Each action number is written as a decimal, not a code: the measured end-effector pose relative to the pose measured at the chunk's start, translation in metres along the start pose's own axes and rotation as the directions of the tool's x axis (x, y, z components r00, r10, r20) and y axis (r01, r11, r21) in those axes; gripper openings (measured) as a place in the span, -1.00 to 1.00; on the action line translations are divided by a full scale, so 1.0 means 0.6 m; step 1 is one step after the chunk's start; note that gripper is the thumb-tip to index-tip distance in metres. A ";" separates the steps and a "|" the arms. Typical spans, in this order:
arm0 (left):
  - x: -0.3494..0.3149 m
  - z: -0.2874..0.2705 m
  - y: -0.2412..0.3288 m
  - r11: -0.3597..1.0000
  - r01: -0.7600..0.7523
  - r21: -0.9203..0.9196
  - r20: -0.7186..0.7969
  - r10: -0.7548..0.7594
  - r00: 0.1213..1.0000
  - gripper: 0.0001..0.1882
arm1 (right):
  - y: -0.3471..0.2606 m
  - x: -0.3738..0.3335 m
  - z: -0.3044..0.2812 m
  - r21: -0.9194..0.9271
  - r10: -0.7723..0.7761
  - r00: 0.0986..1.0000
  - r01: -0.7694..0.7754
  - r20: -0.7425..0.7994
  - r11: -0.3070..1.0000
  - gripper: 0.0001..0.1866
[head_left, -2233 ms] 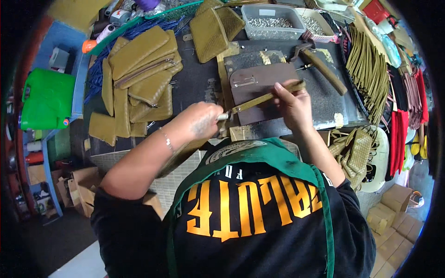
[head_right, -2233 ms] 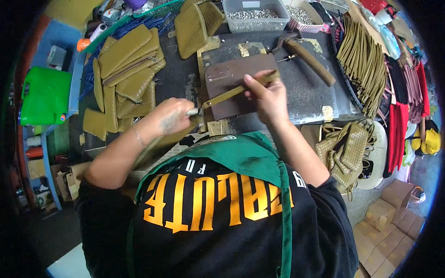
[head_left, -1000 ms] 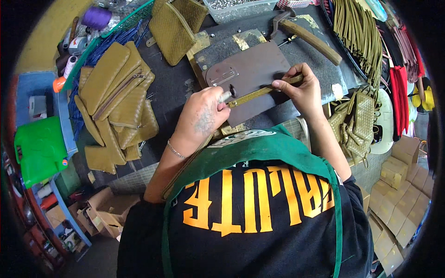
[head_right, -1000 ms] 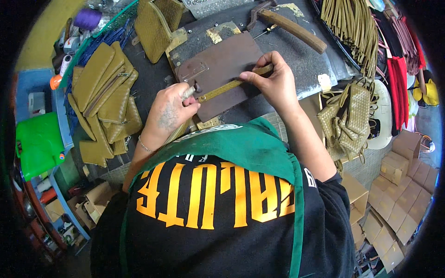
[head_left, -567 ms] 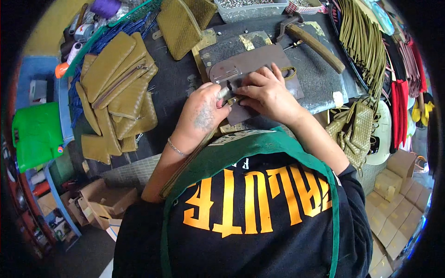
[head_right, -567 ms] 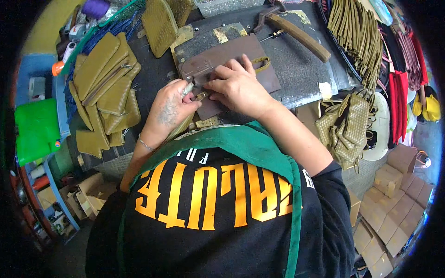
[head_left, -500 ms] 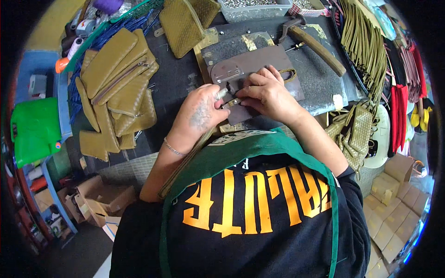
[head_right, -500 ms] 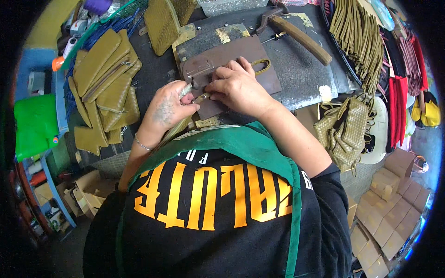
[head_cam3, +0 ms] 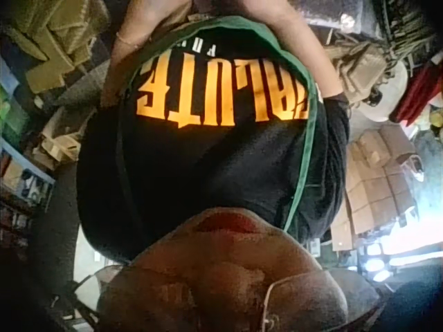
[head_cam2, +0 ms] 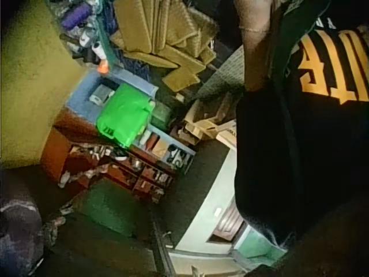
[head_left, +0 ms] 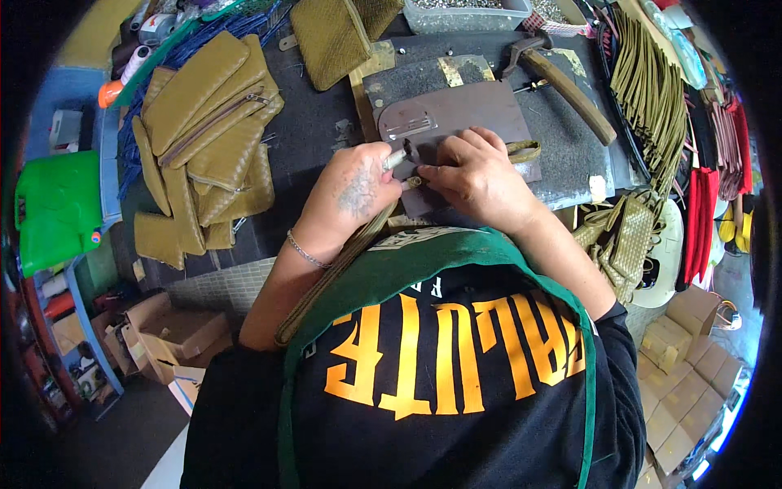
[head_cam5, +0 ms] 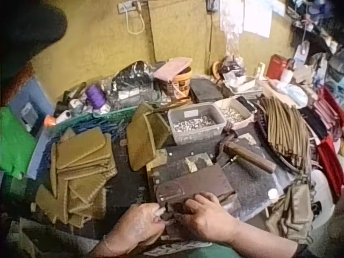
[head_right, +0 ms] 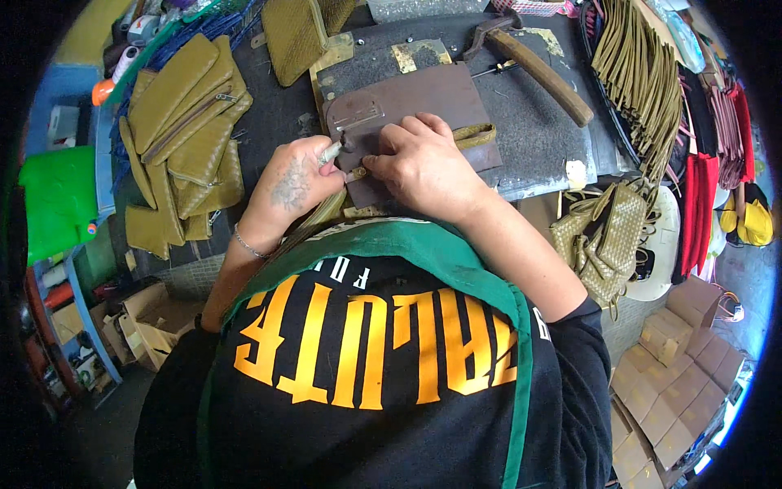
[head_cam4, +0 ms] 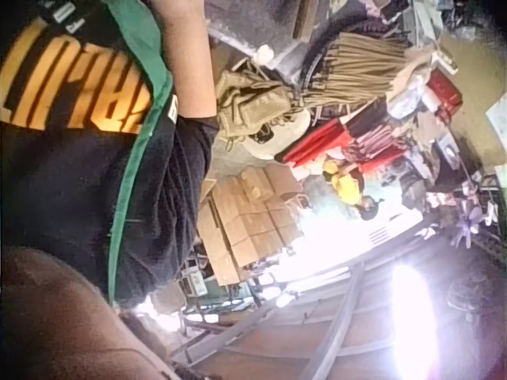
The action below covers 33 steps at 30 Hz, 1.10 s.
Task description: The person attaches metal hardware and leather straps to a leather bag component using a hammer and a punch tool, repeating the process on multiple straps and then placing the finished component aside.
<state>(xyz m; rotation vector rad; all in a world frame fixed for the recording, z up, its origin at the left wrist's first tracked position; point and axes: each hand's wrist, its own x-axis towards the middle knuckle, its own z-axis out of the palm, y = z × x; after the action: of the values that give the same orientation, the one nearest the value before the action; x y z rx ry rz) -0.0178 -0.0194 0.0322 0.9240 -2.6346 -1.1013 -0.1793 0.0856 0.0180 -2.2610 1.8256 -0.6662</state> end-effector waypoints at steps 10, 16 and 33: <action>0.006 0.001 -0.006 0.998 0.058 0.037 0.005 -0.059 0.998 -0.77 | 0.004 0.007 0.009 0.173 -0.020 1.000 0.022 -0.015 0.985 -0.83; 0.003 -0.002 0.000 0.991 -0.077 -0.105 -0.109 0.066 0.992 -0.85 | 0.002 0.008 0.004 0.153 0.032 0.999 -0.037 0.037 0.988 -0.83; -0.023 0.043 -0.018 0.858 -0.263 -0.442 -0.123 0.232 0.965 -0.89 | 0.006 0.010 0.009 0.137 0.052 0.996 -0.061 0.068 0.989 -0.85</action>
<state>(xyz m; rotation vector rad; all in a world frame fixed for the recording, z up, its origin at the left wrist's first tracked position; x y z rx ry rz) -0.0100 -0.0018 0.0077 0.4966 -2.2047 -1.4922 -0.1797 0.0783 0.0133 -2.1100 1.7495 -0.6808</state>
